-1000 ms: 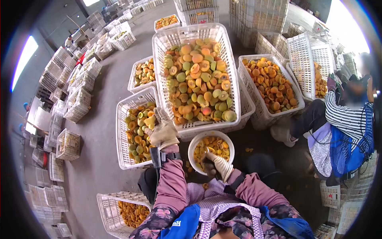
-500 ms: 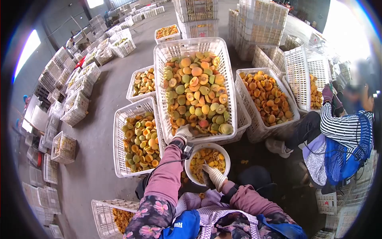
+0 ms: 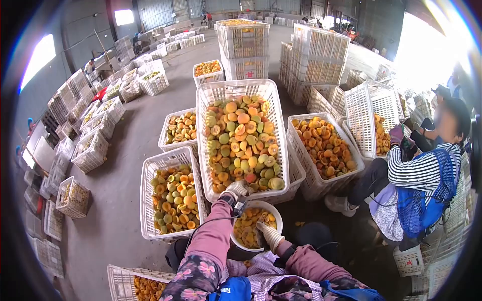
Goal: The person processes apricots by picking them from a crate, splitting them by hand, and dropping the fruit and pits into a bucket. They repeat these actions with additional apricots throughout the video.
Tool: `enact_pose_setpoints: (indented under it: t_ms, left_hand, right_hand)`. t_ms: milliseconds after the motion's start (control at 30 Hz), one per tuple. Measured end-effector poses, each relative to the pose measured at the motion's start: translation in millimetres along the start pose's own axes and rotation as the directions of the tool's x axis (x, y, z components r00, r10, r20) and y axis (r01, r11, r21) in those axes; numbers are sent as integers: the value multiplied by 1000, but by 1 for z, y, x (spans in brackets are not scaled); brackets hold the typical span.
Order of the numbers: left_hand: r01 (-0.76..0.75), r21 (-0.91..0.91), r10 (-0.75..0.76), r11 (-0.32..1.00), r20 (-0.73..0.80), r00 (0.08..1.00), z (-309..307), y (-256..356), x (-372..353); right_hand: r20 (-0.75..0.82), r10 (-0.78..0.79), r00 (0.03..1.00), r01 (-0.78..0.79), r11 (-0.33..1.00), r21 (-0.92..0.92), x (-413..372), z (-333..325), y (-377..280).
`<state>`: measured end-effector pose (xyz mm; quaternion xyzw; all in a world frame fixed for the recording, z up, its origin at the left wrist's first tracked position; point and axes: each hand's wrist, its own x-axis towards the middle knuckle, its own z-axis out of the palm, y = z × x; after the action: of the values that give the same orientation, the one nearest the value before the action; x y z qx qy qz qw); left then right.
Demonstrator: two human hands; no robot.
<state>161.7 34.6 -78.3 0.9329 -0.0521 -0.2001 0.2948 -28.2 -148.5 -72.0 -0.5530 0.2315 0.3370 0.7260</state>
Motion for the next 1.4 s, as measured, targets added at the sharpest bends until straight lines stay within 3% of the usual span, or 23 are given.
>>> enact_pose_setpoints:
  t_ms: [67,133,233,267,300,367,400,433,500,567,633,667,800,967,1033,1100,1167,1200,1233,1267,1333,1367,1400]
  left_hand:
    - [-162,-334,136,929,-100,986,11,6,-27]
    - [-377,-830,214,410,-315,925,37,17,-44]
    - [-188,-923,214,-335,-269,939,32,64,-114]
    - [-351,-934,248,-64,-355,901,49,55,-117]
    - [-487,-856,215,173,-449,867,41,75,-138]
    - [-131,-870,141,-474,-223,965,48,64,-140]
    - [-109,-846,122,-521,-201,972,60,53,-136]
    - [-112,-846,116,-521,-200,973,73,44,-128]
    - [-312,-950,-220,-20,-300,928,93,34,-117]
    - [-302,-947,-173,-109,-281,944,77,54,-137]
    - [-434,-879,-180,200,-468,865,74,66,-147]
    - [-407,-913,-209,-20,-394,895,69,75,-152]
    - [-340,-938,-234,-73,-315,920,59,83,-156]
    - [-261,-965,-188,-5,-255,948,39,91,-167]
    - [-211,-971,27,112,-209,978,26,91,-176]
    - [-464,-833,262,300,-396,880,33,75,-172]
    - [-551,-788,-42,277,-582,812,22,72,-171]
    - [-486,-731,37,-480,-570,821,4,62,-163]
    - [-91,-284,106,-954,-607,788,-16,47,-155]
    - [124,53,67,-991,-603,795,-20,19,-136]
    - [-394,-372,-61,-841,-658,751,-31,10,-111]
    - [-643,-709,-84,-290,-650,755,-28,7,-81]
    - [-556,-689,-40,465,-644,764,-18,-7,-47]
  right_hand:
    - [-50,-293,955,293,956,6,44,-4,15]
    - [-72,-625,777,621,780,-70,45,-3,15]
    - [-29,-414,910,391,879,-273,-24,21,-52]
    - [65,-699,712,640,609,-468,-9,18,-43]
    - [98,-662,743,569,548,-614,-6,16,-43]
    - [146,-674,724,593,499,-632,-22,22,-46]
    - [150,-668,729,591,504,-630,-23,22,-42]
    - [128,-677,725,585,507,-634,-23,22,-39]
    - [101,-683,723,576,516,-635,-24,23,-34]
    - [126,-702,700,537,403,-741,-25,23,-32]
    - [151,-716,682,508,314,-802,-42,28,-44]
    - [138,-647,750,418,303,-856,-47,30,-50]
    - [160,-538,828,365,300,-881,-39,25,-42]
    - [185,-337,923,314,385,-868,-45,29,-40]
    - [420,-307,854,518,583,-626,-48,31,-41]
    - [459,244,854,-130,955,-266,-68,18,-71]
    - [683,183,708,-282,959,35,-70,14,-65]
    - [647,170,744,-291,953,85,-68,15,-58]
    - [609,163,777,-300,945,131,-64,16,-48]
    - [551,199,810,-338,927,162,-56,17,-41]
    - [415,173,893,-218,974,63,-49,19,-35]
    - [342,177,923,-193,981,13,-48,20,-35]
    - [391,204,898,-254,964,80,-32,16,-23]
